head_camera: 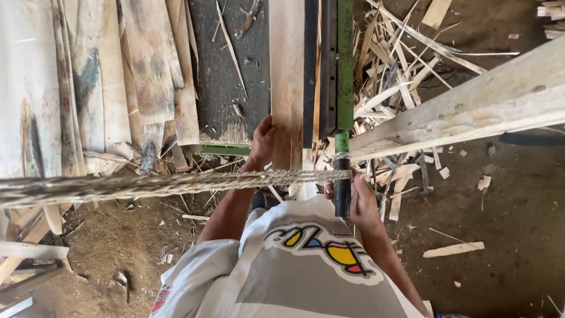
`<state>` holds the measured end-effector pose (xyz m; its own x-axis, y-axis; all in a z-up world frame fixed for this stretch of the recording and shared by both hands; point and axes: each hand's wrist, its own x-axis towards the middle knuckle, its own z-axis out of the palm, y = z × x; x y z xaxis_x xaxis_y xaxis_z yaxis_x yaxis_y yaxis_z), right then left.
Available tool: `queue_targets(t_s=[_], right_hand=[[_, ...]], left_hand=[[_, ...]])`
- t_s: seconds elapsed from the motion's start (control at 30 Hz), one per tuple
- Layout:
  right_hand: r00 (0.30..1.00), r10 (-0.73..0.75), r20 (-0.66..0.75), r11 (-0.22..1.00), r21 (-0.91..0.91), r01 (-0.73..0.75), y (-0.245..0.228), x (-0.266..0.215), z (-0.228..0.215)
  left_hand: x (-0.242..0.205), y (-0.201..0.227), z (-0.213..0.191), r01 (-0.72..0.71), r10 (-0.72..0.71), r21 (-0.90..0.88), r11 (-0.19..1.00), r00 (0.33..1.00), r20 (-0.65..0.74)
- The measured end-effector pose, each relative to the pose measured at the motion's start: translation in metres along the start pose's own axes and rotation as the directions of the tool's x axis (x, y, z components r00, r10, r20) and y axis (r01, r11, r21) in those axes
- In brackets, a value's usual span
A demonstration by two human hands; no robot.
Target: The person uses a vertical bandsaw to cut a long wooden plank into smaller pieces. They feed the wood through the blade, guide it with both hands, and then move the cut pieces aside onto a pile of scrap wood.
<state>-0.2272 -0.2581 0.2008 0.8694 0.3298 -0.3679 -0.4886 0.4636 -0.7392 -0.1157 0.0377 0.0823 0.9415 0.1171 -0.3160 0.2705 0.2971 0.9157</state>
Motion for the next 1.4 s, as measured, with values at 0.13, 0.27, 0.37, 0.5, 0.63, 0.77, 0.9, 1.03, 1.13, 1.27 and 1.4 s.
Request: queue_targets(t_s=[0.13, 0.27, 0.37, 0.5, 0.63, 0.77, 0.9, 1.03, 1.13, 1.27, 1.4], right_hand=[[0.999, -0.04, 0.036, 0.998, -0.047, 0.041, -0.016, -0.007, 0.022], [0.999, 0.033, 0.017, 0.992, -0.124, -0.03, -0.033, -0.006, 0.042], [0.998, 0.06, -0.026, 0.983, -0.173, -0.064, -0.032, -0.008, 0.047], [0.997, 0.027, -0.068, 0.956, -0.291, -0.046, -0.023, -0.003, 0.043], [0.997, 0.021, -0.071, 0.95, -0.31, -0.042, -0.028, -0.003, 0.048], [0.996, 0.023, -0.082, 0.931, -0.362, -0.051, -0.033, -0.002, 0.049], [0.997, 0.043, -0.071, 0.888, -0.454, -0.071, -0.037, -0.002, 0.058], [0.992, 0.065, -0.111, 0.86, -0.499, -0.112, -0.034, 0.003, 0.059], [0.988, 0.081, -0.131, 0.835, -0.533, -0.139, -0.026, 0.008, 0.055], [0.975, 0.107, -0.196, 0.758, -0.618, -0.208, -0.006, 0.017, 0.038], [0.937, 0.114, -0.331, 0.665, -0.676, -0.319, -0.001, 0.021, 0.053]], left_hand=[[-0.003, -0.047, -0.02, -0.025, 0.027, -0.114, 0.993, 0.999, 0.019], [0.023, -0.087, -0.037, -0.314, 0.307, 0.401, 0.86, 0.948, 0.083], [0.016, -0.069, -0.049, -0.427, 0.454, 0.797, 0.427, 0.864, 0.219], [0.003, -0.037, -0.06, -0.338, 0.357, 0.881, 0.332, 0.909, 0.214], [-0.031, -0.016, -0.114, -0.243, 0.241, 0.943, 0.227, 0.952, 0.187], [-0.07, 0.011, -0.179, -0.159, 0.108, 0.981, 0.107, 0.983, 0.148], [-0.112, 0.053, -0.231, -0.092, -0.028, 0.996, -0.01, 0.995, 0.091], [-0.138, 0.109, -0.244, -0.044, -0.155, 0.991, -0.125, 0.988, 0.024], [-0.119, 0.15, -0.232, -0.042, -0.212, 0.983, -0.18, 0.977, 0.003], [-0.024, 0.169, -0.222, -0.047, -0.138, 0.988, -0.149, 0.99, 0.026], [0.051, 0.184, -0.227, -0.038, -0.057, 0.991, -0.13, 0.998, 0.031]])
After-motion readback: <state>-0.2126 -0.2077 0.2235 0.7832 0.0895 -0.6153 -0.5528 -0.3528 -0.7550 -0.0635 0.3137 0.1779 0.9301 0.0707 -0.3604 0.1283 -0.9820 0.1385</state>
